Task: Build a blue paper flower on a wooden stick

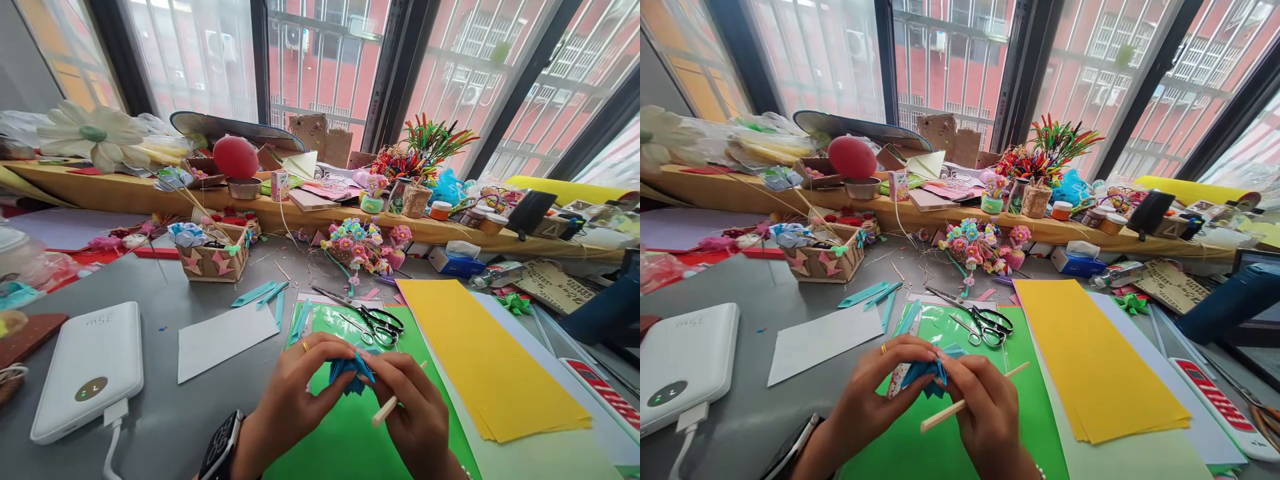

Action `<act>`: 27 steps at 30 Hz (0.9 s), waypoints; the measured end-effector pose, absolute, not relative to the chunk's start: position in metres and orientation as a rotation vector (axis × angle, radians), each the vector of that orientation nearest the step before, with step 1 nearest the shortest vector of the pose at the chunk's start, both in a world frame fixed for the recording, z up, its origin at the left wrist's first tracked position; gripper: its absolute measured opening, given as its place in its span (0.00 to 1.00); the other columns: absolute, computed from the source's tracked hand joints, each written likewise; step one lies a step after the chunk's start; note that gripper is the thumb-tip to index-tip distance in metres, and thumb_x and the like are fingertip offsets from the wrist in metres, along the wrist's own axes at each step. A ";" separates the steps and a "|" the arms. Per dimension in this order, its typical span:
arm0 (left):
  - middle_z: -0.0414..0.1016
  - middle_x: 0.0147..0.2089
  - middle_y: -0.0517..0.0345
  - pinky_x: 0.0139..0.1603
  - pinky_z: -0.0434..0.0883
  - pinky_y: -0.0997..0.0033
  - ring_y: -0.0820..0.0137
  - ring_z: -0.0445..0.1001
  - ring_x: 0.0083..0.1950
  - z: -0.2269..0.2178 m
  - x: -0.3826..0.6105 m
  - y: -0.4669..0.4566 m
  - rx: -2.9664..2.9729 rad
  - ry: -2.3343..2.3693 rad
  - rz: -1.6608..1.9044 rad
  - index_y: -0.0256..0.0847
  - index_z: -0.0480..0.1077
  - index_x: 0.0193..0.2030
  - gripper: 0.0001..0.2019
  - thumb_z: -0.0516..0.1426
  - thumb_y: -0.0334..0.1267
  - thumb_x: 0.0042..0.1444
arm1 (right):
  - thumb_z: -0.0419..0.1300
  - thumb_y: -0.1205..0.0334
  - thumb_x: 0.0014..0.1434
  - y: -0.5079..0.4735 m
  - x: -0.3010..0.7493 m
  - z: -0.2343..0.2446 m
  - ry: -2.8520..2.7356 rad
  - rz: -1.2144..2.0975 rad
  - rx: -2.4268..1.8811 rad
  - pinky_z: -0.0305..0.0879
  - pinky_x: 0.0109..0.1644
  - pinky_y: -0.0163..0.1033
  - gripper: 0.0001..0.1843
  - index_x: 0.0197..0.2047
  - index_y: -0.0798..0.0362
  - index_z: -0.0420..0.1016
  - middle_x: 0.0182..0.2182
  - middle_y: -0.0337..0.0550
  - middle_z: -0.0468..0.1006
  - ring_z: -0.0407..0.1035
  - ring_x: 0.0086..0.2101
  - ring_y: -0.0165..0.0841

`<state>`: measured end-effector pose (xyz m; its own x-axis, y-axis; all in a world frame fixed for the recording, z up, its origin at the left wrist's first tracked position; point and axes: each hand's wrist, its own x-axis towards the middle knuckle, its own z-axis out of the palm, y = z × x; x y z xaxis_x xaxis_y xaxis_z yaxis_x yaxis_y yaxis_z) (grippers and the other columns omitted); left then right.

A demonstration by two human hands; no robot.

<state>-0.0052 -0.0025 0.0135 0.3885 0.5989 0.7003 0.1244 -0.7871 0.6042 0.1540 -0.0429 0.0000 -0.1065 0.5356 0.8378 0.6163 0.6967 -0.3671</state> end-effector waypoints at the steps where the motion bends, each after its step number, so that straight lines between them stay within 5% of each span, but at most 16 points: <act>1: 0.74 0.37 0.57 0.42 0.70 0.76 0.72 0.73 0.40 0.013 -0.005 -0.002 2.205 0.630 1.376 0.40 0.68 0.39 0.10 0.58 0.25 0.51 | 0.54 0.73 0.59 -0.043 0.154 -0.001 -1.762 -0.080 -0.917 0.68 0.33 0.30 0.15 0.48 0.52 0.70 0.32 0.42 0.72 0.70 0.32 0.28; 13: 0.77 0.39 0.56 0.43 0.72 0.72 0.68 0.75 0.40 0.010 -0.009 0.004 2.211 0.668 1.383 0.42 0.69 0.42 0.11 0.60 0.34 0.51 | 0.54 0.71 0.58 -0.044 0.156 0.000 -1.735 -0.126 -0.992 0.70 0.31 0.32 0.16 0.48 0.50 0.70 0.31 0.42 0.74 0.71 0.31 0.30; 20: 0.77 0.36 0.54 0.39 0.73 0.75 0.69 0.76 0.38 0.018 -0.011 0.002 2.181 0.601 1.437 0.41 0.73 0.40 0.09 0.58 0.28 0.51 | 0.54 0.70 0.59 -0.045 0.156 0.005 -1.700 -0.118 -0.976 0.71 0.31 0.33 0.14 0.48 0.49 0.69 0.32 0.42 0.74 0.71 0.32 0.31; 27: 0.77 0.33 0.60 0.32 0.71 0.78 0.72 0.74 0.33 0.019 -0.019 0.008 1.479 0.701 1.388 0.43 0.73 0.35 0.05 0.60 0.37 0.50 | 0.56 0.57 0.57 -0.044 0.167 0.000 -1.510 -0.202 -1.174 0.63 0.20 0.31 0.20 0.53 0.51 0.65 0.32 0.44 0.68 0.65 0.28 0.30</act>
<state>-0.0193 0.0084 0.0190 0.1894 0.8903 0.4141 -0.1945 -0.3794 0.9046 0.1672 -0.0440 0.0004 0.1560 0.5458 0.8232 0.7431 0.4843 -0.4619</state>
